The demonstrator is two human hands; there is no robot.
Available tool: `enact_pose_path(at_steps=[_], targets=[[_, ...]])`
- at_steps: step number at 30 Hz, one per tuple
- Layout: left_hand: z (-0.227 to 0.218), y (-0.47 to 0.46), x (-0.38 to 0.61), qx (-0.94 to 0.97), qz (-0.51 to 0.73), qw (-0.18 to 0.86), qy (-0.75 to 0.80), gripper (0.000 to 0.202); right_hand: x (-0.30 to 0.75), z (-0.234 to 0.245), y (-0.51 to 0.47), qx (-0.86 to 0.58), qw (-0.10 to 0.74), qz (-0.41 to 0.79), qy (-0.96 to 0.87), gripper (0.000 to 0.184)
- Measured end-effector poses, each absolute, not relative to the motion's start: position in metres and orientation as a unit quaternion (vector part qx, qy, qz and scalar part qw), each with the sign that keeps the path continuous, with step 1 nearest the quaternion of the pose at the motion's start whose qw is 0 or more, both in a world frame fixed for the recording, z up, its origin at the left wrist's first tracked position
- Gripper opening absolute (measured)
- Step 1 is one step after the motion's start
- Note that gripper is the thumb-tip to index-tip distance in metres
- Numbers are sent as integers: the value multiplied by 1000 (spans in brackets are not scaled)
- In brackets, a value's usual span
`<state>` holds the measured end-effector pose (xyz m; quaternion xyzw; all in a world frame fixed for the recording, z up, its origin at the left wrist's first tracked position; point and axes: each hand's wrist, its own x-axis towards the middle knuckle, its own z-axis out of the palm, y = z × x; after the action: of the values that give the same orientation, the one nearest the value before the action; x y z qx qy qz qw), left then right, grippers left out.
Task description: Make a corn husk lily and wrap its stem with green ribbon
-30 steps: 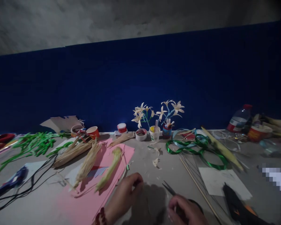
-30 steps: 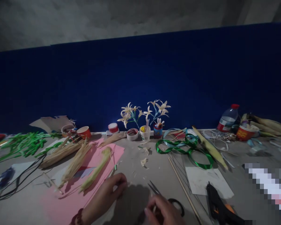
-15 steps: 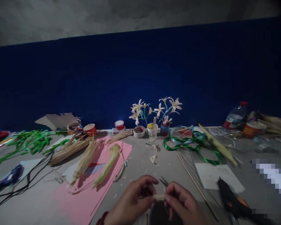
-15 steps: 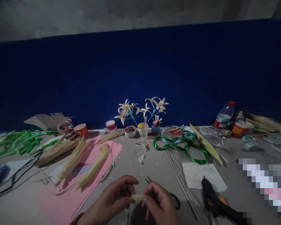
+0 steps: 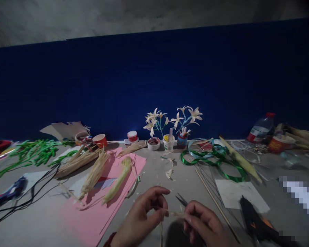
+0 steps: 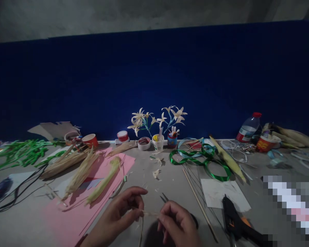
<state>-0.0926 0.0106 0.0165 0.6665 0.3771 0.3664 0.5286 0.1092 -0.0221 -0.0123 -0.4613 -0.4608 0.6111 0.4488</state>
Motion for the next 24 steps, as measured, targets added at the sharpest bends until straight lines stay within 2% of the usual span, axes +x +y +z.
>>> enact_pose_path(at_steps=[2,6,12,16,21,24], targets=[[10,9,-100,679,369,492,401,29,107,-19,-20,-464,441,609,-469,30],[-2,2,-115,751,315,362,454,10,98,-36,-14,-464,420,585,-516,34],[-39,-8,-134,761,259,176,569,23,94,-56,-9,-514,398,492,-579,37],[-60,-16,-129,807,145,149,552,30,106,-53,-9,-528,414,464,-578,39],[-65,-17,-103,790,108,149,585,48,120,-36,-9,-563,433,396,-582,32],[-65,-11,-91,798,53,164,577,35,123,-33,-9,-564,420,386,-597,32]])
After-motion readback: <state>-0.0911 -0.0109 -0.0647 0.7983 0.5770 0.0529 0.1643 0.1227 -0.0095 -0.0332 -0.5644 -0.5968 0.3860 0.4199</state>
